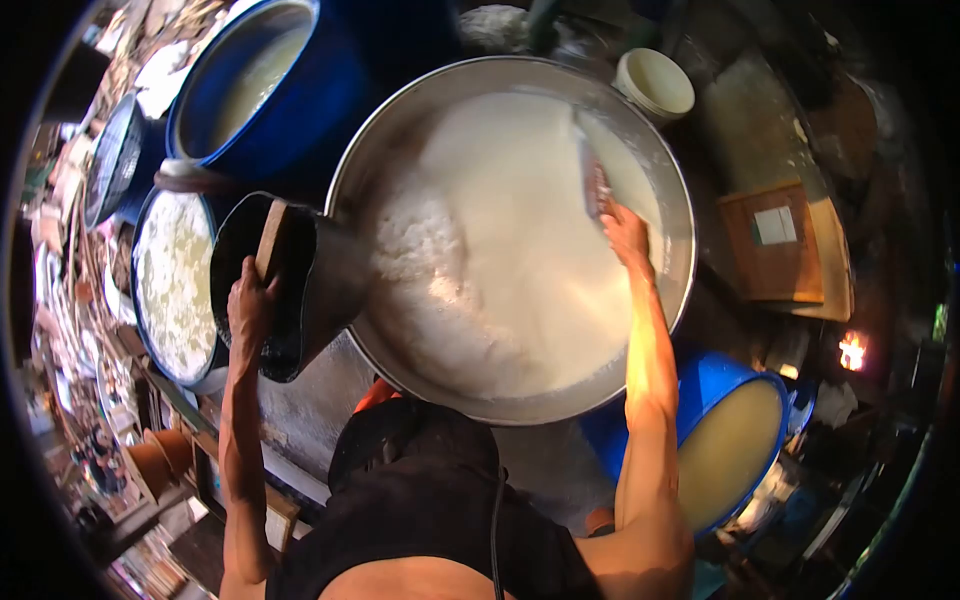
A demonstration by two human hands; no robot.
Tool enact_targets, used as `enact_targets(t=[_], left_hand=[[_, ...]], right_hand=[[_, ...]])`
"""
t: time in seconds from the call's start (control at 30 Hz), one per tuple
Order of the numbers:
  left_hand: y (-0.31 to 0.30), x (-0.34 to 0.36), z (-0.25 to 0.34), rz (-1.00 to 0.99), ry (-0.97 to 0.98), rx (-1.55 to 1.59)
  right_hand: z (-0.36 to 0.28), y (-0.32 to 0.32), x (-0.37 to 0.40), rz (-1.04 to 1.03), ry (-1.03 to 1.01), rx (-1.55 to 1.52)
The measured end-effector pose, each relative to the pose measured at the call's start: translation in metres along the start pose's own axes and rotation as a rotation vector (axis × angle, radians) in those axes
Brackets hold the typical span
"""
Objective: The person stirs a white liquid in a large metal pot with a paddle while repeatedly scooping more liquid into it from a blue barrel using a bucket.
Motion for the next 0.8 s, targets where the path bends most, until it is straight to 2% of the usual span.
enact_targets(t=[0.07, 0.17, 0.2, 0.23, 0.3, 0.33, 0.4, 0.6, 0.67, 0.73, 0.77, 0.8], left_hand=[[-0.001, 0.0, 0.004, 0.024, -0.015, -0.022], [0.006, -0.004, -0.001, 0.021, -0.021, -0.059], [0.01, -0.006, -0.005, 0.025, -0.007, -0.043], [0.013, -0.007, -0.008, 0.03, 0.003, -0.03], [0.013, -0.007, -0.009, 0.023, 0.001, -0.02], [0.013, -0.007, -0.009, 0.016, -0.014, -0.014], [0.016, -0.008, -0.012, 0.014, -0.011, -0.013], [0.013, -0.007, -0.011, 0.013, 0.014, -0.005], [0.013, -0.006, -0.012, 0.009, 0.01, -0.007], [0.013, -0.005, -0.013, 0.031, 0.018, 0.021], [0.013, -0.005, -0.013, 0.035, 0.015, 0.015], [0.013, -0.005, -0.013, 0.026, 0.007, 0.013]], right_hand=[[0.016, 0.018, -0.007, -0.047, -0.053, 0.179], [0.027, 0.035, 0.023, -0.009, -0.33, 0.328], [0.03, 0.039, 0.04, -0.02, -0.344, 0.372], [0.015, 0.036, 0.066, -0.118, -0.235, 0.374], [0.025, 0.041, 0.106, -0.153, -0.247, 0.429], [0.034, 0.045, 0.126, -0.129, -0.344, 0.403], [0.038, 0.044, 0.169, -0.165, -0.279, 0.504], [0.044, 0.036, 0.28, -0.226, -0.394, 0.581], [0.026, 0.02, 0.301, -0.218, -0.4, 0.639], [0.0, -0.001, 0.313, -0.365, -0.349, 0.825], [0.011, -0.015, 0.315, -0.279, -0.45, 0.694], [-0.002, -0.033, 0.308, -0.365, -0.365, 0.646]])
Point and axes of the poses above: each hand's wrist, its own x-axis away from the middle knuckle, its own y-axis out of the palm, z = x × y, the point moved 2 cm from there along -x, towards the middle knuckle, and after that the axes turned 3 degrees about -x, right-handed, at the moved point
